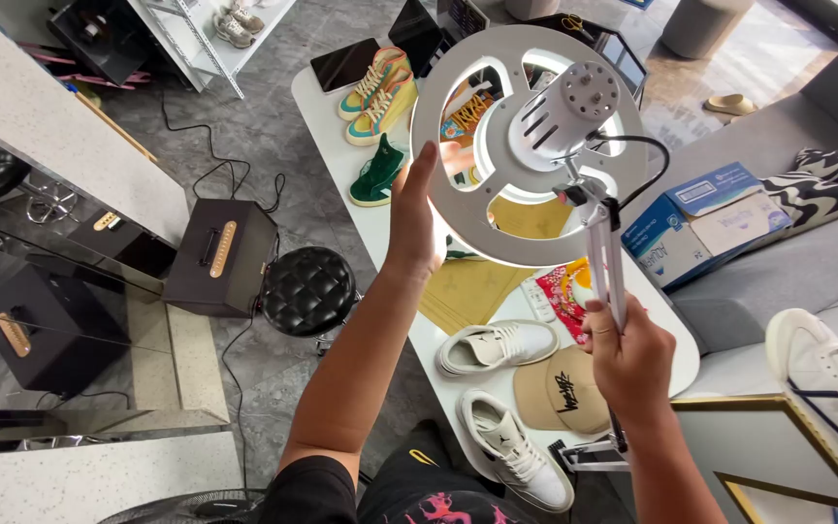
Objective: Sanding the surface of a green suede shoe using small pieces of sandpaper.
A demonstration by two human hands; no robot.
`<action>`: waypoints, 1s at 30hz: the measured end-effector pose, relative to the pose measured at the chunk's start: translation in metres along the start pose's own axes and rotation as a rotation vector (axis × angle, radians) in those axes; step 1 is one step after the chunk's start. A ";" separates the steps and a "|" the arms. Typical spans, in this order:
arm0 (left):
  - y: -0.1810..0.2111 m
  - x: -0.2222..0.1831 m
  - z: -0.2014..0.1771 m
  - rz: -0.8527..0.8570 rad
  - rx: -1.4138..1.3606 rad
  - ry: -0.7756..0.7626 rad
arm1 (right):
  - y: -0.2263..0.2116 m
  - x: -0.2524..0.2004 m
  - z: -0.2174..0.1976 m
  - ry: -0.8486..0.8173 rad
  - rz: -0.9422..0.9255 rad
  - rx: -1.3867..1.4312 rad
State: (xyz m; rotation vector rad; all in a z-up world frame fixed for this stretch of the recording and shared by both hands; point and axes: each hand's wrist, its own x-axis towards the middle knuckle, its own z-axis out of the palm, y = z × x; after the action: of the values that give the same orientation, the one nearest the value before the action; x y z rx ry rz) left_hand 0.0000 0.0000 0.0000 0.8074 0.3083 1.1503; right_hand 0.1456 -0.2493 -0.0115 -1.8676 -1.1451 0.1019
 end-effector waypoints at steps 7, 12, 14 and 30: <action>0.039 0.080 -0.082 -0.206 0.362 -0.153 | 0.001 -0.011 0.002 0.074 0.134 -0.172; 0.058 0.177 -0.217 -0.189 0.716 -0.095 | 0.165 -0.029 -0.028 0.109 0.235 -0.427; 0.024 0.226 -0.293 -0.226 0.760 -0.104 | 0.271 -0.125 -0.014 0.168 0.231 -0.397; -0.188 0.217 -0.521 -0.274 1.301 0.130 | 0.101 -0.007 0.408 0.253 0.425 -0.209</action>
State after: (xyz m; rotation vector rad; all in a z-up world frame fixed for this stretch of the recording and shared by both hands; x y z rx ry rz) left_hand -0.0965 0.3750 -0.4515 1.7358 1.3018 0.6382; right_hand 0.0104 -0.0032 -0.3238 -2.2153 -0.5937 -0.0167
